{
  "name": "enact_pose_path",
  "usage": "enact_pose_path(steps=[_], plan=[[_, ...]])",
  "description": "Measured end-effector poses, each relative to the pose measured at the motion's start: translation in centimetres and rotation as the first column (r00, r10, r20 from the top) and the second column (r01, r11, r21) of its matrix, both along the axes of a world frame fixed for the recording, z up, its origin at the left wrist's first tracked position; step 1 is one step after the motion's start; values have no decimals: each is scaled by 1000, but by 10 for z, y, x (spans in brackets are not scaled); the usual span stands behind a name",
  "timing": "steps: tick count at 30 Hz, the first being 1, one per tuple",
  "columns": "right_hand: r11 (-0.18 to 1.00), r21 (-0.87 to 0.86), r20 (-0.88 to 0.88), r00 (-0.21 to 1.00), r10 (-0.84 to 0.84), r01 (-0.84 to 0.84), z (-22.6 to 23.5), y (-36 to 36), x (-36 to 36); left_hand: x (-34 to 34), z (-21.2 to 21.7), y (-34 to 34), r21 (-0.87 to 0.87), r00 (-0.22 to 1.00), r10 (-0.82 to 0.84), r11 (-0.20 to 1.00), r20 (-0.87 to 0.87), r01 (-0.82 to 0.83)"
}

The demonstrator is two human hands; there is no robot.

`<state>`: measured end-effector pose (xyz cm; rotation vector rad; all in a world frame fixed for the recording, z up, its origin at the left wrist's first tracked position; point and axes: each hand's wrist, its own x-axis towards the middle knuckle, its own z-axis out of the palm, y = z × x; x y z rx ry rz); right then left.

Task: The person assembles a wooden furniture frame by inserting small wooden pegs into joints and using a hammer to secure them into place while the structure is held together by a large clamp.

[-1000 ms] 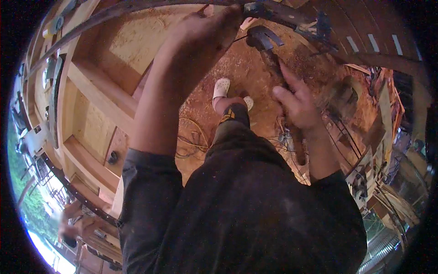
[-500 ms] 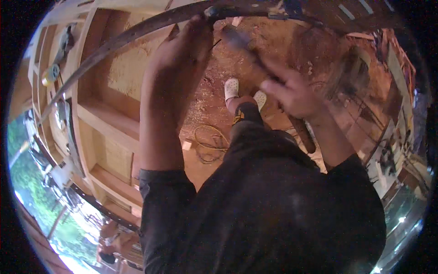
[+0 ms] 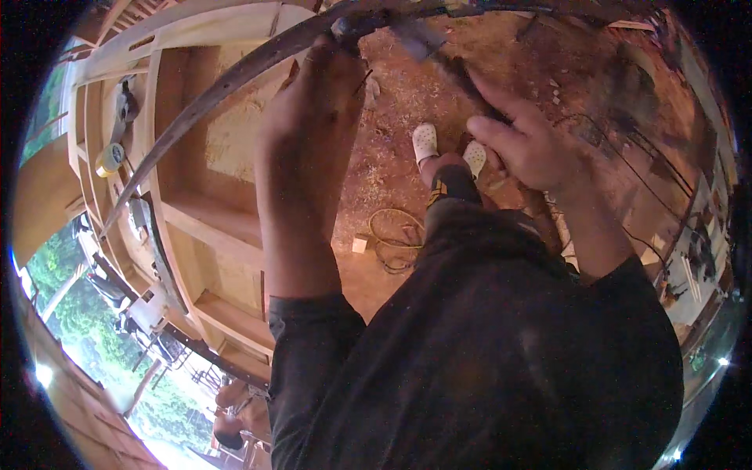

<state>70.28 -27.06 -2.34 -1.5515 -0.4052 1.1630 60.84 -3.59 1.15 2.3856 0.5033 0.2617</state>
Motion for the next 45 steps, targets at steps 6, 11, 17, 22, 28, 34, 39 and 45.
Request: enact_pose_path(steps=[6,11,17,22,28,34,39,45], plan=[[992,21,77,990,119,-121,12,8,10,-2,3,1,75,998,-30,997,52,26],[985,19,183,969,163,-169,5,7,4,-4,8,-2,-7,999,-9,1000,-34,8],[998,-22,295,953,70,-66,-3,8,2,0,7,5,-110,998,2,994,-70,-10],[991,-46,227,965,129,-122,3,11,6,0,4,10,-138,999,6,990,-53,-13],[985,109,-18,991,135,-133,1,4,-2,0,2,15,-168,998,9,986,-56,-18],[991,-22,232,964,134,-133,-6,7,-2,-2,1,19,-209,997,-3,978,-80,-13],[992,6,311,943,121,-129,-11,9,1,-2,0,23,-247,994,-22,969,-108,-5],[973,-50,469,855,222,-226,-6,7,0,-14,0,20,-274,992,-16,962,-122,-19]])
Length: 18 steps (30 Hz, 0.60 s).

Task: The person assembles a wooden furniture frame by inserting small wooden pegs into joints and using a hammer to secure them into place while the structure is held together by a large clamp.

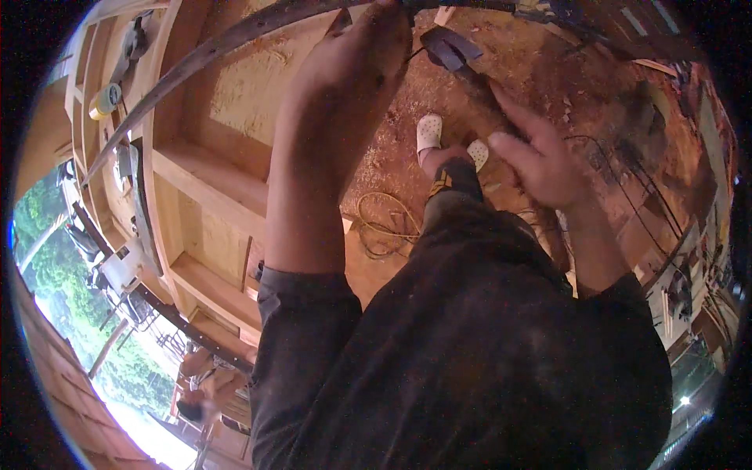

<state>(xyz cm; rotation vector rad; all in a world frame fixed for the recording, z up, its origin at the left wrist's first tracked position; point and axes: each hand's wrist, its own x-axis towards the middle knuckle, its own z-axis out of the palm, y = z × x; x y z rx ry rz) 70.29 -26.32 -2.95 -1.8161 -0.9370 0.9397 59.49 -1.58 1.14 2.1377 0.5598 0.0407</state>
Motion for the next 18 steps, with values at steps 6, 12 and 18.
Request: enact_pose_path(steps=[6,12,18], plan=[[988,10,-150,977,-150,154,3,4,-6,-6,1,-3,-30,1000,14,999,-11,-14],[990,67,-305,947,-99,125,10,9,-4,-3,-3,-2,-51,1000,11,999,-9,-12],[996,65,-183,982,-48,61,14,11,-7,-5,-7,0,-67,1000,24,997,-5,-24]])
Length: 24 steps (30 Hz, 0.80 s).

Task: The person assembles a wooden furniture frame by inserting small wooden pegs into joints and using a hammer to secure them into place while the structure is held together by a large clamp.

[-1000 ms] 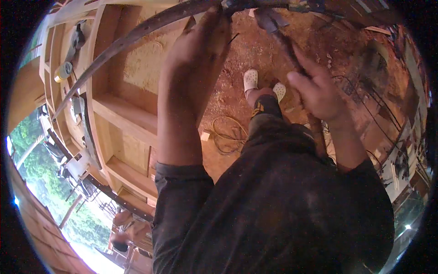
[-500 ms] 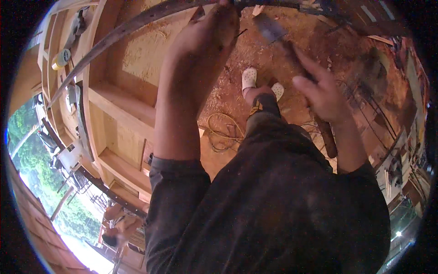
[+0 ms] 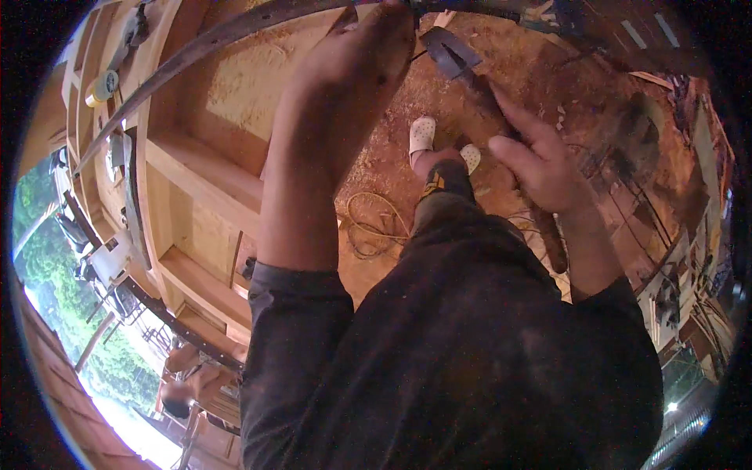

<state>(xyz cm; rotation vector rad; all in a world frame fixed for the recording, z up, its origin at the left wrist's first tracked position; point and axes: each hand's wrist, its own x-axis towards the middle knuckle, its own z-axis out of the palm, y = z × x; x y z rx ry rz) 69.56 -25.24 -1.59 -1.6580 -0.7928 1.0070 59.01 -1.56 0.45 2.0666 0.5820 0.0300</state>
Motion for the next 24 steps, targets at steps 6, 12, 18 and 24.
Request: enact_pose_path(steps=[6,12,18,24], plan=[[989,-106,-56,993,-106,100,-6,-9,-2,-4,-2,-1,-22,1000,14,1000,1,-14],[988,-109,-141,982,-125,110,-1,-4,-6,-10,1,-5,-36,999,36,999,16,-36],[998,-53,68,998,-14,17,-9,-6,-9,-11,2,-6,-46,998,48,998,31,-47],[991,-130,26,1000,-5,9,-16,-9,-9,-12,3,-7,-51,998,54,997,32,-53]])
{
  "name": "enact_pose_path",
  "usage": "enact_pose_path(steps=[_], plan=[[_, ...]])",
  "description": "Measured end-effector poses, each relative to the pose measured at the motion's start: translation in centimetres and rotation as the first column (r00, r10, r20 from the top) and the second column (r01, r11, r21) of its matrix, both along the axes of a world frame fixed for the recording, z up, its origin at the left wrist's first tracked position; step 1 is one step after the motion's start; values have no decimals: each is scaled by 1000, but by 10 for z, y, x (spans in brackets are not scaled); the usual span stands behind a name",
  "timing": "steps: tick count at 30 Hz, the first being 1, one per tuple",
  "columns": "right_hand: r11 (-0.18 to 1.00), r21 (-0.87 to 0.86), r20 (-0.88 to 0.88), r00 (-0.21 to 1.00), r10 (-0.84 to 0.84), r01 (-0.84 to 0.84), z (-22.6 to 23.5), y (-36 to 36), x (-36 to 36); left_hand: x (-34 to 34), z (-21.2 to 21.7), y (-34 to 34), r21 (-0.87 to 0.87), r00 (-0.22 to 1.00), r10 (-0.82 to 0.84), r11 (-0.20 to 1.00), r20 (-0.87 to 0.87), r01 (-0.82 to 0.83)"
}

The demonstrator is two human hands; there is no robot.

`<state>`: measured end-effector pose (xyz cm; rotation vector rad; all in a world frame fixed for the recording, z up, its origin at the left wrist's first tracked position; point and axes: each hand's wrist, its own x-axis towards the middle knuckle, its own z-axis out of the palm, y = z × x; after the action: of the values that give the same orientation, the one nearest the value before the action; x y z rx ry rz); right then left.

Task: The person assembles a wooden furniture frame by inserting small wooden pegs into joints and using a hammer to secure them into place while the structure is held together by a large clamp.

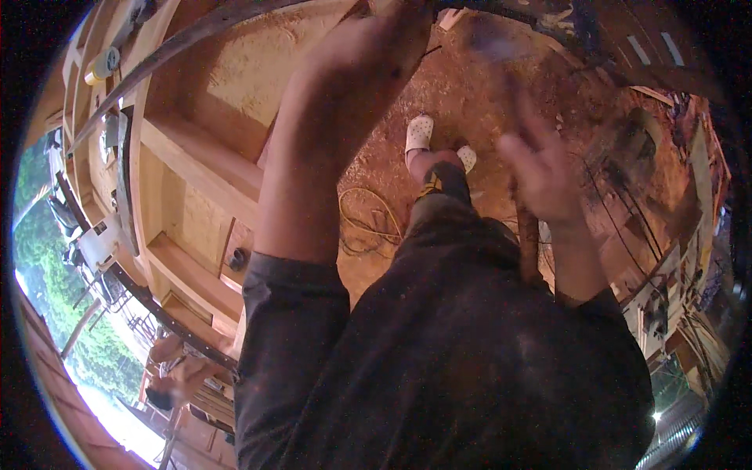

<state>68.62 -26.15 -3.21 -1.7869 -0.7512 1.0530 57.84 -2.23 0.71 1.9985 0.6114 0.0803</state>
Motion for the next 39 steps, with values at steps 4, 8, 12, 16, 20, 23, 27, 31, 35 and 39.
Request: enact_pose_path(steps=[4,8,12,16,20,23,27,31,35,39], plan=[[993,119,154,988,-14,-4,10,2,9,5,-1,1,2,1000,-5,1000,1,5],[972,-69,-307,922,-234,224,12,-1,8,4,-1,1,-7,1000,4,1000,-2,-4],[991,109,192,980,50,-72,4,0,8,3,-2,-2,-11,1000,7,1000,4,-7],[971,-68,-159,958,-239,231,4,-5,10,1,-1,-4,-19,1000,14,1000,9,-14],[1000,-14,-69,997,24,-25,5,-8,9,0,1,-5,-19,1000,20,1000,11,-20],[996,49,-33,997,70,-68,2,-7,10,-2,2,-6,-25,1000,27,999,10,-27],[998,44,209,976,-57,48,0,-1,5,-2,2,-6,-32,999,35,999,7,-35],[999,26,53,998,44,-45,12,-3,10,2,1,-5,-32,1000,24,999,14,-24],[970,-102,-269,932,-241,222,16,-3,7,2,2,-5,-37,1000,24,999,11,-24],[993,99,79,995,58,-66,7,0,8,6,2,-4,-34,1000,20,999,11,-20]])
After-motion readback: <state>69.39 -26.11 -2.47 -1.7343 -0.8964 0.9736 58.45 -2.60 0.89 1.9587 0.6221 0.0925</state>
